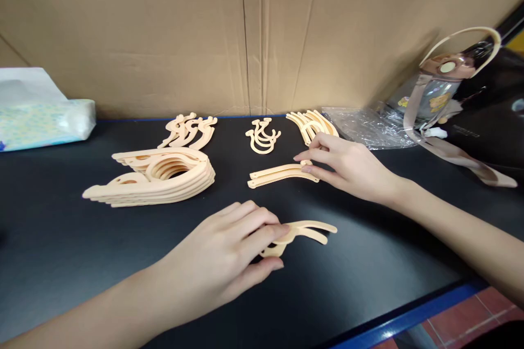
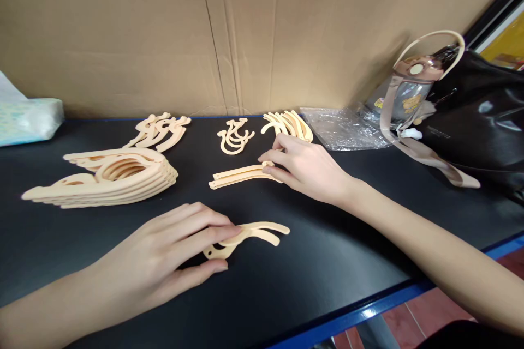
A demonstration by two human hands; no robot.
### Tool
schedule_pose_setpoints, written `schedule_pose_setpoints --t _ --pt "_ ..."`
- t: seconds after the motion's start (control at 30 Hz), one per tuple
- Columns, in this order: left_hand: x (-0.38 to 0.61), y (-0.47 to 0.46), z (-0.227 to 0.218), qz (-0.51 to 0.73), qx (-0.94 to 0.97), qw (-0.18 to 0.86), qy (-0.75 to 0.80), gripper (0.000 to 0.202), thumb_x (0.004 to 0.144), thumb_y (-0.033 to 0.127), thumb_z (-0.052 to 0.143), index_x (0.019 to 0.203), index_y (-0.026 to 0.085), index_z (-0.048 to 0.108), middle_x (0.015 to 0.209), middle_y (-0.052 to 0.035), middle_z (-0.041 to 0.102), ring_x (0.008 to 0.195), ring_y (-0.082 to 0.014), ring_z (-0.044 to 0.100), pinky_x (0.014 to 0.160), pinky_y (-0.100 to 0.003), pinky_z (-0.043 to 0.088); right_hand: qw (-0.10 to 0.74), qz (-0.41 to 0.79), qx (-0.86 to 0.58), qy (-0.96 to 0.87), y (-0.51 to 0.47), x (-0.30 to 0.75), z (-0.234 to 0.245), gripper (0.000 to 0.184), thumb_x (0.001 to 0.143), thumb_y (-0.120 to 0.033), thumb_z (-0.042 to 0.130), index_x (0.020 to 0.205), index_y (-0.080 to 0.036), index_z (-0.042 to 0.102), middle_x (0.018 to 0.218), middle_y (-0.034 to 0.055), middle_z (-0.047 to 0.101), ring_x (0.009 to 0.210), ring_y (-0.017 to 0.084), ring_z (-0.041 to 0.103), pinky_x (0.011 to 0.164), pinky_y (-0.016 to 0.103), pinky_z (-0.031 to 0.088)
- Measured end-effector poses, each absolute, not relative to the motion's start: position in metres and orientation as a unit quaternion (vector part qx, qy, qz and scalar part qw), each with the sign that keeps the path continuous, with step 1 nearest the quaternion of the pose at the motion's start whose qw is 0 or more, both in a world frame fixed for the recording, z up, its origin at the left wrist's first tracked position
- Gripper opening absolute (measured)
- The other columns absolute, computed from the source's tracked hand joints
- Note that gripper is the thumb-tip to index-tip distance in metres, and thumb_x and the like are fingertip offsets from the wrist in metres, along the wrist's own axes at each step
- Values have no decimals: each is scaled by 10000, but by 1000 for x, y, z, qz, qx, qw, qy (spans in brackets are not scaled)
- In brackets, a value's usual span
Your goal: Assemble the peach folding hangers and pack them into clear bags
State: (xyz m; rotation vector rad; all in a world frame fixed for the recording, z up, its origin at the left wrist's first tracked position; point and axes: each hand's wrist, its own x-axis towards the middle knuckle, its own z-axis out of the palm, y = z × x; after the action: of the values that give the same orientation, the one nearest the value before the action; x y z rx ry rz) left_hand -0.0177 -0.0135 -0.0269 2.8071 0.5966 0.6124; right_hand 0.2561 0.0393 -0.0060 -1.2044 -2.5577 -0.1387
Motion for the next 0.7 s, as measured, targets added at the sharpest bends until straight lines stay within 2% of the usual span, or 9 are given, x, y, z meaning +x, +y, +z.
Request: schedule_pose_setpoints --t 0.1,0.17,0.27,0.4,0.47,0.6,0.7 --pt "-17 -17 -25 213 950 123 191 272 1012 361 498 1203 186 580 1077 -42 680 888 -175 597 769 -306 456 135 -46 -408 -902 36 255 -4 321 1015 -368 445 1166 -237 696 1000 72 616 838 182 616 711 305 486" --pt "-18 -14 -25 229 944 107 214 274 1016 360 489 1201 182 584 1102 -46 678 932 -184 595 786 -318 444 128 -43 -408 -903 35 256 -2 324 1016 -368 440 1171 -240 695 1002 72 617 838 185 616 716 311 487" --pt "-23 -5 -27 245 933 20 264 263 1015 293 487 1219 166 594 1175 -67 668 1067 -226 575 885 -362 416 121 -41 -412 -902 36 258 -1 339 1021 -372 426 1170 -230 695 1009 75 625 848 195 627 733 331 495" --pt "-28 6 -28 216 931 -53 288 336 1017 308 473 1259 103 583 1254 -122 654 1150 -281 562 944 -415 388 112 -50 -402 -908 38 261 -1 333 1022 -366 425 1151 -205 687 1005 78 636 863 198 638 737 334 498" --pt "-28 7 -27 209 931 -59 293 335 1017 318 468 1238 97 588 1206 -123 670 1092 -282 588 911 -420 395 108 -57 -395 -911 39 262 -1 324 1023 -363 422 1112 -196 685 985 75 634 846 192 637 729 327 494" --pt "-25 4 -23 216 925 -102 297 196 990 289 505 1014 139 629 905 -68 681 851 -264 600 773 -411 395 117 -61 -388 -912 38 261 -1 281 1019 -362 436 1081 -187 648 1009 76 653 872 196 647 739 318 484" --pt "-24 3 -23 212 924 -99 301 127 967 257 542 981 153 614 864 -52 653 784 -238 580 708 -373 394 146 -51 -398 -904 37 260 0 237 996 -363 495 1070 -157 585 973 73 673 844 192 656 723 304 477"
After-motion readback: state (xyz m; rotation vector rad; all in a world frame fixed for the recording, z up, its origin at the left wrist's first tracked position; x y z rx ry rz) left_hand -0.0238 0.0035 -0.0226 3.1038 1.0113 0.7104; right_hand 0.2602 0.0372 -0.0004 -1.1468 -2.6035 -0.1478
